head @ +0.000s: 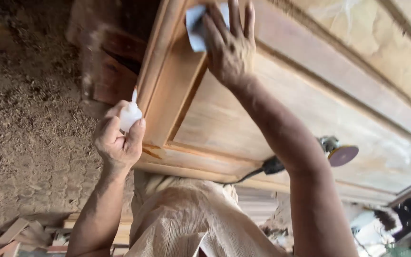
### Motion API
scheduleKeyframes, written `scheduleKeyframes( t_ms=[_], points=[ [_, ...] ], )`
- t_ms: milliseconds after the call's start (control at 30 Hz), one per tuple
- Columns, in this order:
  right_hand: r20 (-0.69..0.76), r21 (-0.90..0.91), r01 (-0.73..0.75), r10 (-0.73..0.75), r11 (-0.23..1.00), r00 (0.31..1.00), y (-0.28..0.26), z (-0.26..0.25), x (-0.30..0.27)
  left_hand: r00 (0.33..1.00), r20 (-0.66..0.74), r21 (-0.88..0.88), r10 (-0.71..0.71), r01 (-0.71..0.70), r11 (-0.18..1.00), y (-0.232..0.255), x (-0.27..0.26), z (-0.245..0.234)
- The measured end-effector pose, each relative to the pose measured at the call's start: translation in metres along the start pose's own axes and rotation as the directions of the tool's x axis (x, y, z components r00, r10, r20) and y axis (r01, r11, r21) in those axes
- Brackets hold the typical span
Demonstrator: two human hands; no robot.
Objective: Sanding a wooden door panel using a power sander and applying wood glue to joints.
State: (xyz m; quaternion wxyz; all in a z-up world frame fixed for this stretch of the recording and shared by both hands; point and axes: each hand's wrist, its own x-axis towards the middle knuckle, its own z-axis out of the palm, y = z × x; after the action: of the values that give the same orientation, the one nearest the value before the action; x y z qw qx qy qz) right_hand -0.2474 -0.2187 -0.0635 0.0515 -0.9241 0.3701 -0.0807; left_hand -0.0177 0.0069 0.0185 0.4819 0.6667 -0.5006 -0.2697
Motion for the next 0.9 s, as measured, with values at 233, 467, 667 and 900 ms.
scheduleKeyframes(
  t_ms=[233,467,667,900],
  points=[
    [0.123,0.154,0.093,-0.113,0.984,0.986,-0.037,-0.013,-0.042,0.999,-0.012,0.001,0.031,-0.031,1.0,-0.001,-0.004,0.018],
    [-0.007,-0.235,-0.2,0.204,0.951,0.979,0.078,-0.061,0.019,0.991,0.066,0.027,0.12,-0.122,0.992,0.013,0.027,0.04],
    [-0.21,0.02,-0.409,0.404,0.912,0.89,0.147,-0.022,-0.084,0.972,0.149,0.175,0.184,-0.21,0.962,0.004,0.096,0.096],
    [-0.196,0.071,-0.44,0.445,0.895,0.874,0.136,-0.039,-0.076,0.935,0.289,0.293,0.205,-0.29,0.911,0.019,0.149,0.127]
  ],
)
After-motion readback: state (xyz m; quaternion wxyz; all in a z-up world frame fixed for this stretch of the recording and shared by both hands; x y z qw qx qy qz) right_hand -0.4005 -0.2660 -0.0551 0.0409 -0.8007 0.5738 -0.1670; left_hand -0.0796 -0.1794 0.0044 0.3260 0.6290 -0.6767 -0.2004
